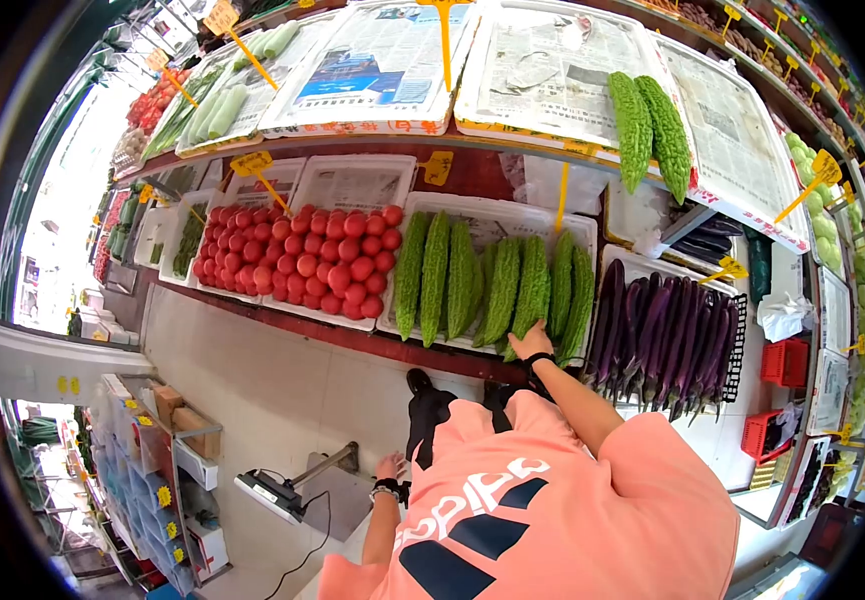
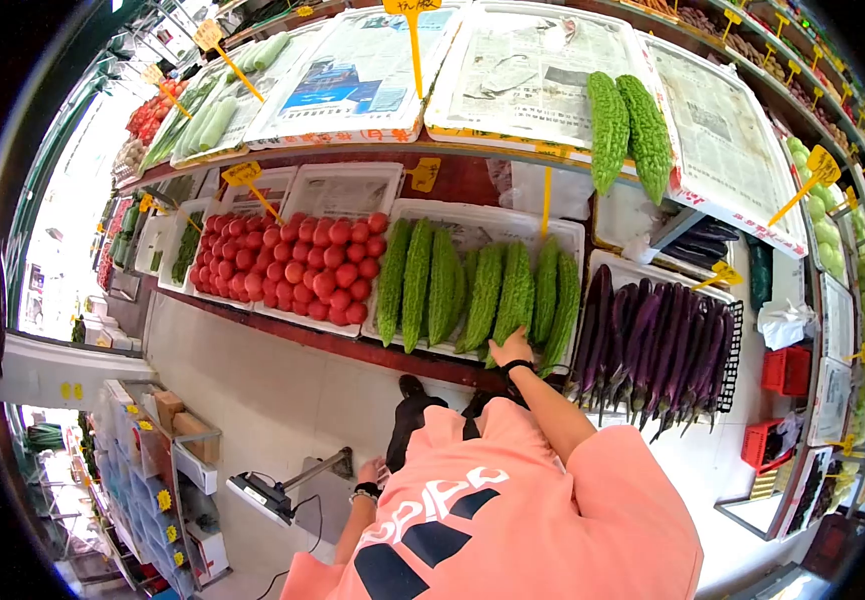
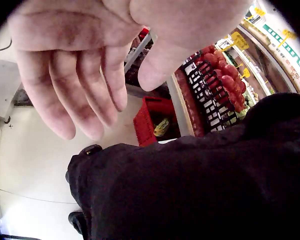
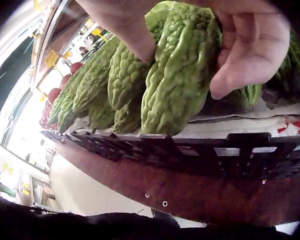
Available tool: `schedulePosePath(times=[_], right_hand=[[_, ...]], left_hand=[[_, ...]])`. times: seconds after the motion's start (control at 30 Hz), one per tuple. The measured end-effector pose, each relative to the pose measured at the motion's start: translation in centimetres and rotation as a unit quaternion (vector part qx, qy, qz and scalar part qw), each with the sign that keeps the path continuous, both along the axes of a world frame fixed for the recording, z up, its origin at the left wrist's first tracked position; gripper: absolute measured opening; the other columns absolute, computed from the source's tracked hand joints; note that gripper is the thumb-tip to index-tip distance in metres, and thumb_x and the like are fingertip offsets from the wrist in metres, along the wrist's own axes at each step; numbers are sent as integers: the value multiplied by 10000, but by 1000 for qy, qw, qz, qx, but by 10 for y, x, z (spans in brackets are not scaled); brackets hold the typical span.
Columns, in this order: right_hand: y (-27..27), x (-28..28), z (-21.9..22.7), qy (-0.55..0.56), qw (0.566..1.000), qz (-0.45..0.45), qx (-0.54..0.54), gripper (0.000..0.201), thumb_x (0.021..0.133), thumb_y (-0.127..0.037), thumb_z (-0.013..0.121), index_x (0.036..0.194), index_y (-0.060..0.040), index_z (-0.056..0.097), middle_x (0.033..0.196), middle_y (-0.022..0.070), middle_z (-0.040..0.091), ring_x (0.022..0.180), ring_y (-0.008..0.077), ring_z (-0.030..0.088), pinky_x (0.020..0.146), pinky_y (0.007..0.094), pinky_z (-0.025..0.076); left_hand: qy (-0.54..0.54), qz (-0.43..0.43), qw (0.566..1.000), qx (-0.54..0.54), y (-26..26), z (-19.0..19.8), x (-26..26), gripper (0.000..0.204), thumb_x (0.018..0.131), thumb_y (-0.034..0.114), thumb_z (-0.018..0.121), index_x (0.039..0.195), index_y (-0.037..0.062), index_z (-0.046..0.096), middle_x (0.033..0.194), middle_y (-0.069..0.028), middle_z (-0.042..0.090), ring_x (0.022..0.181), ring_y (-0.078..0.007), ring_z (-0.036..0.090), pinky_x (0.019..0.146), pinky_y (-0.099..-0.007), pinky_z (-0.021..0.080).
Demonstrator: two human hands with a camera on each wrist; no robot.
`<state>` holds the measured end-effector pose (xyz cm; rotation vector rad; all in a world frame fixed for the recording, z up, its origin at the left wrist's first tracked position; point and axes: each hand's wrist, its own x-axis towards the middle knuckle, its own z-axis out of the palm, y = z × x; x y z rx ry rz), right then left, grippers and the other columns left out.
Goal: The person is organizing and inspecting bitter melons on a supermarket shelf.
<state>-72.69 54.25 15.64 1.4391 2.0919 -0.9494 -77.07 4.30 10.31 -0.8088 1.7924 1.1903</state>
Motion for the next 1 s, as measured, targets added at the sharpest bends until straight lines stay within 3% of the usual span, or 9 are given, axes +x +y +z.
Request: schedulePosePath(times=[0.17,0.27,0.37,0.53,0.6,0.7,0.8,0.9,1.0], right_hand=[[-11,14,-96,78,963,19,259,1081,807,-619,590,1466,80,95,745,154,660,594,277,624,476,375,518],[-5,8,-28,18,998,-16,64,1122,776,-618,633,1466,83,94,638,122,630,501,257,580,415,362,472],[-8,11,-38,36,998,-38,25,1154,748,-609,674,1465,87,95,575,97,593,431,231,523,369,345,421],[-13,11,-40,51,996,-50,49,1138,764,-566,683,1468,78,62,557,91,569,421,232,496,366,345,415],[-14,14,-35,71,993,-81,43,1105,758,-539,699,1462,78,113,685,159,626,527,283,571,445,384,479],[-15,14,-32,83,988,-117,52,1049,739,-485,731,1444,68,187,1162,306,569,939,387,622,743,458,556],[-11,22,-19,142,974,-173,22,947,727,-452,757,1408,45,324,1262,266,528,1074,376,567,915,481,494],[4,37,-123,288,911,-296,5,570,737,-237,754,1167,51,516,1047,181,625,868,303,643,684,425,534],[10,40,-122,438,799,-403,-82,387,755,-177,707,1064,-7,546,894,112,610,743,255,606,597,398,502]], left_hand=[[3,-8,1000,-7,-6,-6,12,347,917,262,475,1191,85,593,1093,-68,649,921,-221,628,751,-364,519],[24,-144,989,3,-30,-27,23,380,905,279,475,1209,79,586,1130,-80,642,957,-234,625,752,-365,511],[38,-243,968,-42,-33,-19,31,382,906,285,475,1208,80,588,1147,-80,642,968,-236,626,757,-377,508],[12,-110,994,-2,-28,-25,34,369,912,274,480,1206,79,589,1143,-66,648,951,-224,630,753,-380,508],[-42,32,998,19,-22,-21,28,378,915,275,479,1220,77,582,1149,-70,646,945,-218,630,763,-375,508],[-26,25,999,16,-12,-10,22,398,923,275,475,1258,78,562,1164,-77,639,944,-212,628,806,-370,502],[-14,33,999,13,-9,-13,18,366,923,247,486,1233,75,573,1149,-78,644,944,-220,629,817,-392,499],[-2,56,998,16,-7,-15,21,324,920,232,506,1191,80,600,1116,-80,657,916,-219,633,789,-395,498],[-16,38,999,-16,-1,-3,27,306,920,242,517,1167,94,617,1099,-77,663,895,-210,635,773,-381,496]])
